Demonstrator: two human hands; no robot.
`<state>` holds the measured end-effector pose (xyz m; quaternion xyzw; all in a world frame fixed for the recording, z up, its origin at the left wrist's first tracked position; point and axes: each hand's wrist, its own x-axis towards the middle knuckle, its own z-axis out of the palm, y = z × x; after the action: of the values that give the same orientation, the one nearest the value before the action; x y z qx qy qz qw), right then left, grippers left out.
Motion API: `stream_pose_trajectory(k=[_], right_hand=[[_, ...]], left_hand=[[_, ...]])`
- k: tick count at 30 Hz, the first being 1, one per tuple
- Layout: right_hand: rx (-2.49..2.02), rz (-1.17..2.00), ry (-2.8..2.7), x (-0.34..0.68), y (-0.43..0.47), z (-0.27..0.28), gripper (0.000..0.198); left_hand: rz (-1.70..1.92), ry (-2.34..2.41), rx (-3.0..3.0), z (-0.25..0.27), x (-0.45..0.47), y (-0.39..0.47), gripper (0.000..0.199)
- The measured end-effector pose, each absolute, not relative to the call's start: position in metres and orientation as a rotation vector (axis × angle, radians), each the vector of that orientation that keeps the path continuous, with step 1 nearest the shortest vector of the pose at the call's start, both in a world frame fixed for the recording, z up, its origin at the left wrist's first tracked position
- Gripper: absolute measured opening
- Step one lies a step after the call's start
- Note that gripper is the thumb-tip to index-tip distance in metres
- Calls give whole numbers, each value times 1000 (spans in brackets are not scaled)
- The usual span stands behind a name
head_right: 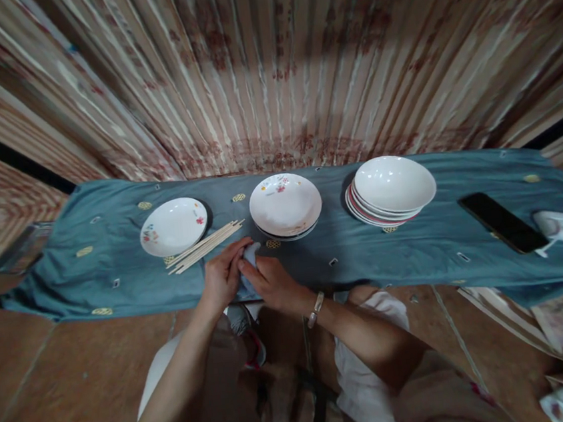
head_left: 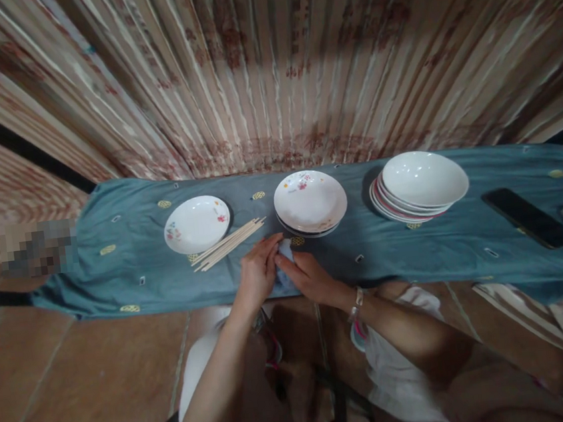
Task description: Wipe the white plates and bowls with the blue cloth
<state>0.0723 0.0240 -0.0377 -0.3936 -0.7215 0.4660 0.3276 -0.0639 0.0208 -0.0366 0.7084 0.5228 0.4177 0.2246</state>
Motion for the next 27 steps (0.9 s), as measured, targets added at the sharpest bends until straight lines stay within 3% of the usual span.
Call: stream_pose_trajectory(k=[7,14,17,20,27], right_hand=[[-1018,1084,-1995,61,28,-38,30],[-1060,1076,-1988,61,34,-46,32],[-1063,1109,-1959,58,37,-51,33],[-1089,1155,-1905,52,41,-55,34],[-1166,1173,-1805,24,68,-53,33]], left_hand=[[1330,1505,1588,-47,-90,25,41],[1803,1545,1025,-69,-146,40,81],[1898,1597,838,-77,-170,42,86],[1930,1668,656,-84,-187,43,79],[1911,1579,615,-99,-211,55,35]])
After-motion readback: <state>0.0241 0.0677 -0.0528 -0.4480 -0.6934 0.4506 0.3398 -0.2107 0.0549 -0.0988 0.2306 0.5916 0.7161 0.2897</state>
